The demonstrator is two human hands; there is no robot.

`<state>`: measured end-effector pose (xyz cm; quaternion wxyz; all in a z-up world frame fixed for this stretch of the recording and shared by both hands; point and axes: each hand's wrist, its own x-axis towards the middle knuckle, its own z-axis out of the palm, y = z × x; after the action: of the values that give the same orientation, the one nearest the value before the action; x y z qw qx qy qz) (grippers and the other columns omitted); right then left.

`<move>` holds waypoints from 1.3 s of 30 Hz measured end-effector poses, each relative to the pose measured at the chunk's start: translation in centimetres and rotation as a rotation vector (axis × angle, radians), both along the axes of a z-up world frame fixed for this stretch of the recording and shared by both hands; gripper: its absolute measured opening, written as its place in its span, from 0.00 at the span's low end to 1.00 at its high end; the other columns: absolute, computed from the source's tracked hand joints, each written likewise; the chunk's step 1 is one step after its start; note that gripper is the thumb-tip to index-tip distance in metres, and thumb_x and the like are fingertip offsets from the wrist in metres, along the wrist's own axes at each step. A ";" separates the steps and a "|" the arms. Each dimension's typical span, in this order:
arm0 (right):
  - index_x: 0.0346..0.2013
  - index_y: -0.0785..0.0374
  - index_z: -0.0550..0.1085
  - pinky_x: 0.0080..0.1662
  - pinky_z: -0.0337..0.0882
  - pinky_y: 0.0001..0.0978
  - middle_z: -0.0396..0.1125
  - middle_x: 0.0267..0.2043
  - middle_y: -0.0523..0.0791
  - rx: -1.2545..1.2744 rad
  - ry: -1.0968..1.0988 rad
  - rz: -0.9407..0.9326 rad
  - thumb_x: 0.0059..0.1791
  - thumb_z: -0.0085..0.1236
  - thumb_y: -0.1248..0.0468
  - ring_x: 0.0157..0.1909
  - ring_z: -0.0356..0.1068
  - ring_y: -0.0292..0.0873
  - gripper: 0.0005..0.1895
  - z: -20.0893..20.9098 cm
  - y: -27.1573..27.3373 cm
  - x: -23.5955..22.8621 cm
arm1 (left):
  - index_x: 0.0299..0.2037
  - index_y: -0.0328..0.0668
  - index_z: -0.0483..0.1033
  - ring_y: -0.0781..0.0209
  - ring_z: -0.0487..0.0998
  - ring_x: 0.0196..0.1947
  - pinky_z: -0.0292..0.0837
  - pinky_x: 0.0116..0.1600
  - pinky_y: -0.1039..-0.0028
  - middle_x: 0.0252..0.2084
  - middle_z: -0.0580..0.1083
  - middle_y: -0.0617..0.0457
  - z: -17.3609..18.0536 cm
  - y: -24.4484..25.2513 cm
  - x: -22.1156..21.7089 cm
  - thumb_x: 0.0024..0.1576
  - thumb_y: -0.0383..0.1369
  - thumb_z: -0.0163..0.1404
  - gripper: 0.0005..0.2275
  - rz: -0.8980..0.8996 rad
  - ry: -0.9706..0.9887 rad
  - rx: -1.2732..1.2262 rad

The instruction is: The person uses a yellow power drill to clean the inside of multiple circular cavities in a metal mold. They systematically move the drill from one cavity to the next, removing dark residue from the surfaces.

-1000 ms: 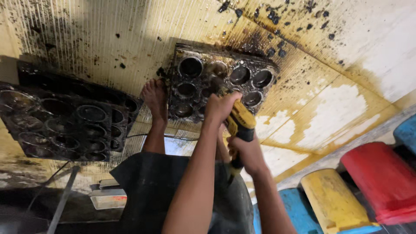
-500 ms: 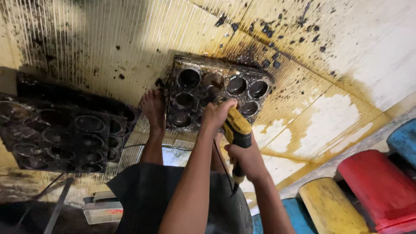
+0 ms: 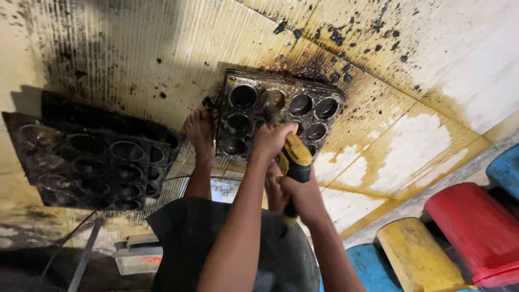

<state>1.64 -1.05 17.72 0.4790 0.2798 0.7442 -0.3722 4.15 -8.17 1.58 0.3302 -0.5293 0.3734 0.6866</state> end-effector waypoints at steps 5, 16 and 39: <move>0.51 0.71 0.66 0.27 0.67 0.34 0.66 0.31 0.48 -0.036 -0.046 -0.318 0.42 0.56 0.70 0.24 0.65 0.41 0.23 0.1 -1.1 1.7 | 0.36 0.36 0.82 0.55 0.80 0.32 0.73 0.38 0.67 0.35 0.80 0.44 0.5 -0.1 -1.5 0.45 0.50 0.60 0.22 -0.096 0.103 0.044; 0.75 0.63 0.52 0.56 0.71 0.28 0.65 0.61 0.47 -0.312 0.166 0.193 0.40 0.63 0.75 0.59 0.67 0.37 0.50 -3.2 -3.0 3.3 | 0.35 0.35 0.83 0.57 0.79 0.34 0.71 0.40 0.70 0.34 0.80 0.48 0.5 -8.3 3.6 0.49 0.50 0.56 0.21 0.271 0.071 -0.011; 0.56 0.66 0.63 0.28 0.67 0.32 0.65 0.32 0.48 -0.052 0.037 -0.077 0.41 0.55 0.74 0.26 0.65 0.40 0.28 -2.0 -6.1 5.2 | 0.40 0.42 0.86 0.66 0.82 0.32 0.74 0.39 0.74 0.33 0.82 0.53 -2.5 -6.2 4.8 0.47 0.50 0.54 0.21 0.179 0.352 -0.068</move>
<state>6.79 -7.20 15.72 0.4576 0.2887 0.7317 -0.4145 8.97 -14.42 -0.90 0.1796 -0.4431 0.3998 0.7821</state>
